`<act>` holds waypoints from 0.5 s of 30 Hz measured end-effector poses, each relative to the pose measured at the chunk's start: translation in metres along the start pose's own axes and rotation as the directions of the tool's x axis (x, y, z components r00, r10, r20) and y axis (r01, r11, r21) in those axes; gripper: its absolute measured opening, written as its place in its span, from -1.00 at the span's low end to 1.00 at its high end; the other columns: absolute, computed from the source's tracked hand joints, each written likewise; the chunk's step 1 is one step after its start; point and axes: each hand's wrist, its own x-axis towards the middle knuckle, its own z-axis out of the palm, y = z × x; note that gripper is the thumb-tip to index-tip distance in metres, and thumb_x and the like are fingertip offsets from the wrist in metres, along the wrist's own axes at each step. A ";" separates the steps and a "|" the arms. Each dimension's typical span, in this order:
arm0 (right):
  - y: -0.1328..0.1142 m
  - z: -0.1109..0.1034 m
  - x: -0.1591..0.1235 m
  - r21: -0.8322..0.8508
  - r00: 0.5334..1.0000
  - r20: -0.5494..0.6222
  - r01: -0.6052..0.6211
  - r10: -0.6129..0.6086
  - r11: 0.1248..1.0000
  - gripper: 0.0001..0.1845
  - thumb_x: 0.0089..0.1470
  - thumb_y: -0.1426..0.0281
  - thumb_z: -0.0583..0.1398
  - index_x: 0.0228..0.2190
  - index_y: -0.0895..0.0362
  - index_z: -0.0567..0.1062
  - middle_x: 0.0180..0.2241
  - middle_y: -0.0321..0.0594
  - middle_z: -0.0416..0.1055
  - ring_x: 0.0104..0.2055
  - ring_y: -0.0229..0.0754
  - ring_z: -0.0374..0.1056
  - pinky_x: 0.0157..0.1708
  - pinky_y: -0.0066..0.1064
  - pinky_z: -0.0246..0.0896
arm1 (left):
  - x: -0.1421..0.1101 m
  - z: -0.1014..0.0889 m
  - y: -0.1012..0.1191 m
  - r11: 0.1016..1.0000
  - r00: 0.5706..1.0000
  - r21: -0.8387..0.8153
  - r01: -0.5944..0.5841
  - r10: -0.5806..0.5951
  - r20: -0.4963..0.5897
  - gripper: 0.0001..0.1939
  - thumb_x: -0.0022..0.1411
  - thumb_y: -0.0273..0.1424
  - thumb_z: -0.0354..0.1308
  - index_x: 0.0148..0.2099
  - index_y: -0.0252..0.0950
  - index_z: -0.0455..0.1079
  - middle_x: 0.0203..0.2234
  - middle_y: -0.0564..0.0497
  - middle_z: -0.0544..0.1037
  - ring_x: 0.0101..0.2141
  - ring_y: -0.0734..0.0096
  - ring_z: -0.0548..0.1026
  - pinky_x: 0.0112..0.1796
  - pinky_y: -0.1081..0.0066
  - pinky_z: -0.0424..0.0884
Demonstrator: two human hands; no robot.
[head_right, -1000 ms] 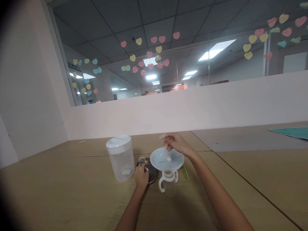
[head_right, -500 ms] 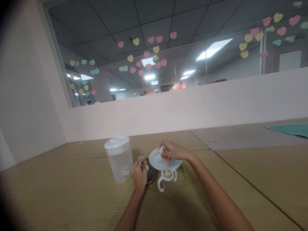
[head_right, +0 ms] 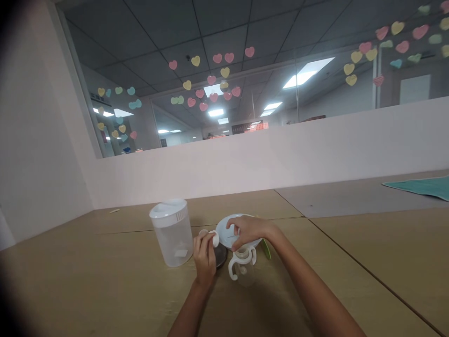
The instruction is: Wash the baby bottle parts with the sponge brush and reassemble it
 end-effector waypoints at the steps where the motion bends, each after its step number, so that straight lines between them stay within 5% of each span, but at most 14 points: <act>1: -0.001 0.003 0.003 -0.009 0.999 -0.024 0.033 -0.033 0.999 -0.25 -0.34 0.27 0.32 -0.01 0.07 0.31 -0.19 -0.18 0.40 -0.20 -0.14 0.34 -0.28 -0.43 0.20 | -0.002 0.000 0.001 0.997 0.997 0.007 -0.076 0.076 0.012 -0.75 0.26 -0.48 -0.10 -0.13 -0.22 0.37 -0.25 -0.06 0.42 -0.18 0.37 0.37 -0.11 0.34 0.30; 4: -0.006 0.017 0.015 -0.038 0.990 -0.037 0.135 -0.137 0.990 -0.17 -0.33 0.26 0.32 0.05 0.04 0.23 -0.12 -0.18 0.38 -0.13 -0.10 0.31 -0.26 -0.43 0.16 | -0.006 0.000 0.004 0.962 0.963 0.018 -0.271 0.271 0.000 -0.75 0.22 -0.52 -0.05 -0.10 -0.21 0.36 -0.22 -0.07 0.40 -0.13 0.36 0.36 -0.08 0.32 0.32; 10: -0.018 0.033 0.029 -0.133 0.939 -0.091 0.319 -0.332 0.938 -0.64 -0.23 0.36 0.27 -0.28 0.09 0.41 -0.34 -0.30 0.43 -0.32 -0.20 0.31 -0.43 -0.52 0.05 | -0.002 0.000 0.001 0.932 0.926 0.092 -0.350 0.360 -0.118 -0.74 0.21 -0.59 -0.05 -0.08 -0.26 0.30 -0.22 -0.09 0.36 -0.11 0.35 0.37 -0.11 0.29 0.39; 15: -0.018 0.028 0.027 -0.297 0.909 -0.158 0.328 -0.384 0.897 -0.81 -0.24 0.47 0.23 -0.43 0.12 0.43 -0.40 -0.30 0.43 -0.38 -0.24 0.29 -0.45 -0.50 0.01 | 0.009 -0.008 -0.002 0.850 0.852 0.141 -0.508 0.520 -0.066 -0.76 0.21 -0.56 0.00 -0.09 -0.24 0.33 -0.30 -0.04 0.37 -0.21 0.43 0.39 -0.17 0.36 0.42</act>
